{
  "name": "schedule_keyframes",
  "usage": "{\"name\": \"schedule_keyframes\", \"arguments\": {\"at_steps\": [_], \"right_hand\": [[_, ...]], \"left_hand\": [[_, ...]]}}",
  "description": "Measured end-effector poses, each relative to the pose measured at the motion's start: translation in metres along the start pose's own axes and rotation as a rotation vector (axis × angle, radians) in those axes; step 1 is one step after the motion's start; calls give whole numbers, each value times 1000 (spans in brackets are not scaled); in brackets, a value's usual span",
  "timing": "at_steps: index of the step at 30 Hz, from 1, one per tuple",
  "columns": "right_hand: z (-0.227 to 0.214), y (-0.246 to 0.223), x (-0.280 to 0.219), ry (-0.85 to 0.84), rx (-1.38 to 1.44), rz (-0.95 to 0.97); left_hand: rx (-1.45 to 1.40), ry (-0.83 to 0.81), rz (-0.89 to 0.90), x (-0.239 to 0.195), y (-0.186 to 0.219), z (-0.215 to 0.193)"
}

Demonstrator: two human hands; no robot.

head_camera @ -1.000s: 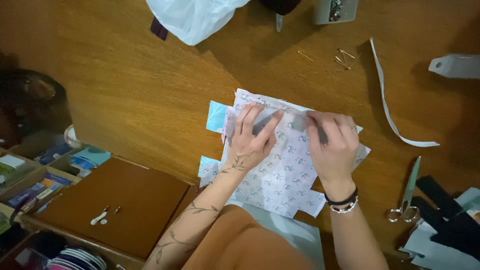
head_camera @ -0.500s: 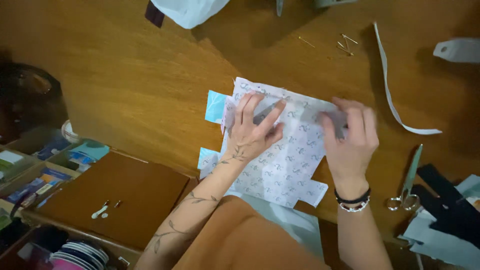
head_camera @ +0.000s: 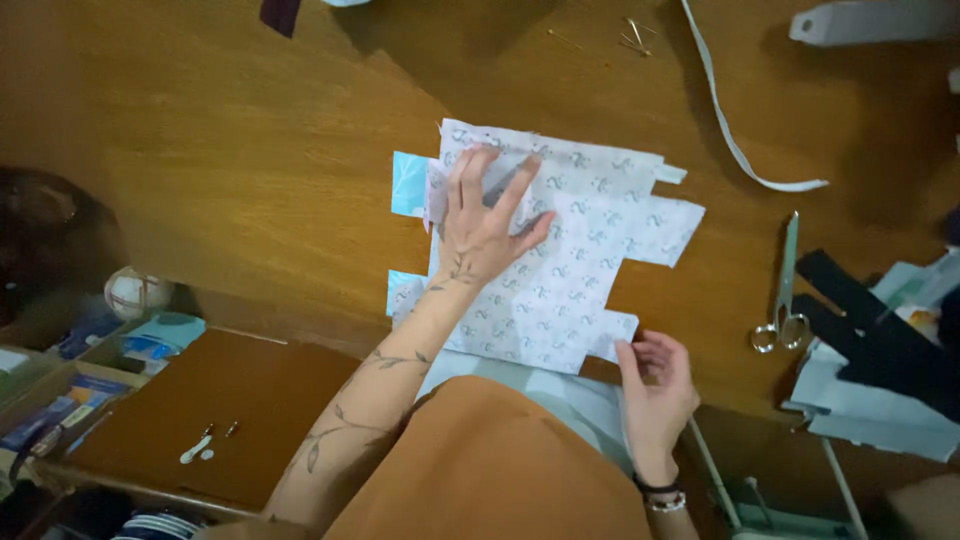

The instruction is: The person aligns a white patterned fabric piece on a wooden table and secures it using straight pins. They repeatedly pick up pins and insert them into the fabric edges to hold the layers together.

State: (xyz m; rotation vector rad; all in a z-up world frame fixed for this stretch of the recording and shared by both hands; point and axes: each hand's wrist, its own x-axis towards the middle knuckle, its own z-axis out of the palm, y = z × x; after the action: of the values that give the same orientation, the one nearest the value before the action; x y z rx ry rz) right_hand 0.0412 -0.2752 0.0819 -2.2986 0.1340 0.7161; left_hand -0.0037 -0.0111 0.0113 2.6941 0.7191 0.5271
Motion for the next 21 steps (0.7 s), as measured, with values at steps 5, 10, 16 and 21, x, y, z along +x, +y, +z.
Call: {"name": "schedule_keyframes", "arguments": {"at_steps": [5,10,16,21], "right_hand": [[-1,10,-2,-47,-51,-5],[-2,23,-1,-35,-98,-43],[-1,34,-1,-29,-203,-132],[-2,37,-3,-29,-187,-93]], "left_hand": [[-25,54,-4,-9,-3,15],[-3,103,3,-10,1,18],[-39,40,7,-16,2,22],[-125,-61,125,-26,24,15]]}}
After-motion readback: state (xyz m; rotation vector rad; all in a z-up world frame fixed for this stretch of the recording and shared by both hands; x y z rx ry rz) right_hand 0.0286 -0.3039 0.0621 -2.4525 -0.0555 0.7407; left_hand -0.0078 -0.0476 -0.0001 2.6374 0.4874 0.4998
